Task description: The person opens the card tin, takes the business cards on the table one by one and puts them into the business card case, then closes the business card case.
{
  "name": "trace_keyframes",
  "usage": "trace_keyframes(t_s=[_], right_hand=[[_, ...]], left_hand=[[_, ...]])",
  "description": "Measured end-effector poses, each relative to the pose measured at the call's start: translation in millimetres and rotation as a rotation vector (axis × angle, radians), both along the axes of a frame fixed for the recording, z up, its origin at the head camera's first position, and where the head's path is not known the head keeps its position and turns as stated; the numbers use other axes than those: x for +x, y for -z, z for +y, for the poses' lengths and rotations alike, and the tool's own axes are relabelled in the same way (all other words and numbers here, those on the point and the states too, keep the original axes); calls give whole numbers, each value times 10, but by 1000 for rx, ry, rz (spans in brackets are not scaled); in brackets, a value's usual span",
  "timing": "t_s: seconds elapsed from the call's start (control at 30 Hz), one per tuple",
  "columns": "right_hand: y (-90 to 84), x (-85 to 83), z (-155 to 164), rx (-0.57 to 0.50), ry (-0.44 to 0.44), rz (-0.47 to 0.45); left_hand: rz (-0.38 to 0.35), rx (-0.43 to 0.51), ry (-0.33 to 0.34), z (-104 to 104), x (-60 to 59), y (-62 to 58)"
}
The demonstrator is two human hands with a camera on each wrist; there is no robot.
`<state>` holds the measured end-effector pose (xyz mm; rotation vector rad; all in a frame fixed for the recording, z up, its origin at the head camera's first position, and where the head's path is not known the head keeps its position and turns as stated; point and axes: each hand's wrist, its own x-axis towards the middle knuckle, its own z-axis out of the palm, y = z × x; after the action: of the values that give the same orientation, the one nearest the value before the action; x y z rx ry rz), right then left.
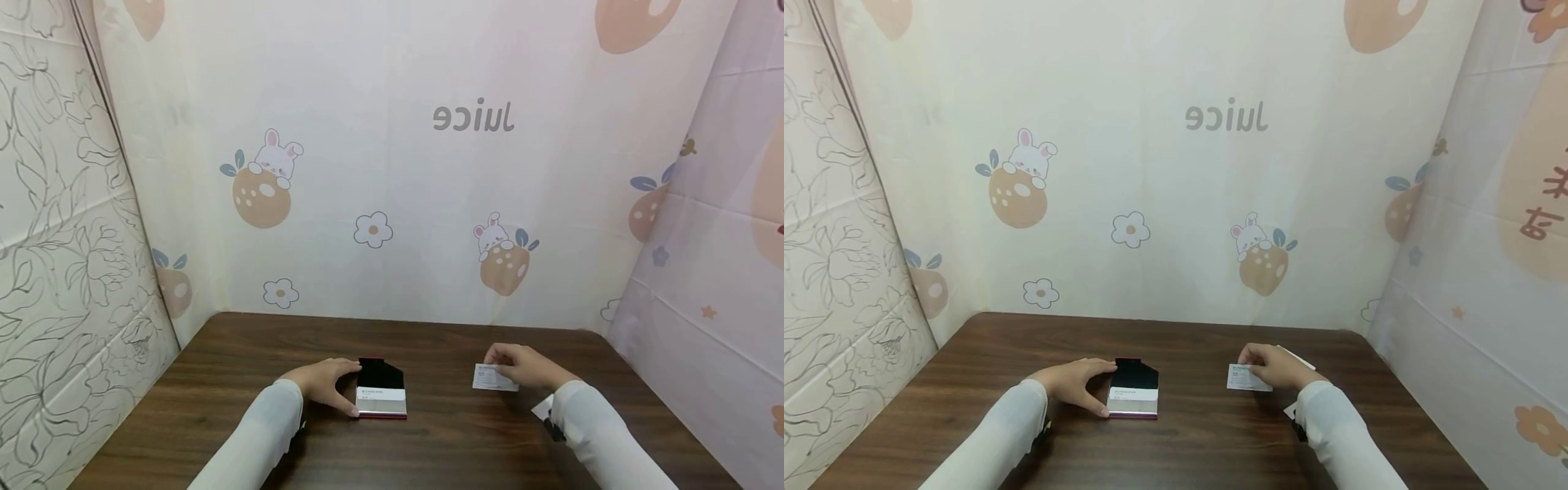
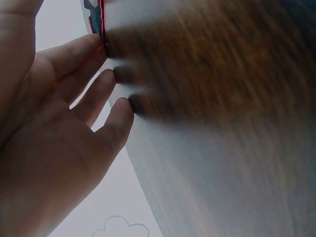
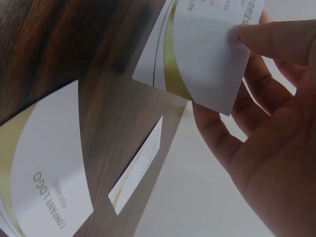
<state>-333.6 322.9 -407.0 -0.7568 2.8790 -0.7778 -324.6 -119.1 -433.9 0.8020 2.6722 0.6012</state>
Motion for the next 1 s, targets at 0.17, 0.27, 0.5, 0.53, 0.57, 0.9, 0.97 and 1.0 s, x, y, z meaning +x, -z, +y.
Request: trace_keyframes(t_s=[0.17, 0.27, 0.5, 0.53, 0.57, 0.9, 0.97, 1.0], right_hand=[[-18, 4, -49, 2, -16, 15], [-12, -1, -93, -16, -41, 15], [7, -16, -238, -41, -94, 23], [4, -17, -265, -40, -96, 24], [4, -18, -292, -38, -96, 24], [-28, -40, -705, -51, -91, 25], [-24, -62, -810, -51, -98, 18], [-22, -72, -864, -52, -104, 16]], left_hand=[[-3, 2, -2, -3, -2, 4], [-5, 3, -3, 4, -2, 10], [2, 0, 0, 7, -6, 15], [3, 0, 0, 6, -6, 14], [5, -1, 0, 5, -5, 13], [5, 9, 3, 6, -6, 14], [4, 11, 3, 7, -4, 15], [6, 9, 3, 8, -3, 14]])
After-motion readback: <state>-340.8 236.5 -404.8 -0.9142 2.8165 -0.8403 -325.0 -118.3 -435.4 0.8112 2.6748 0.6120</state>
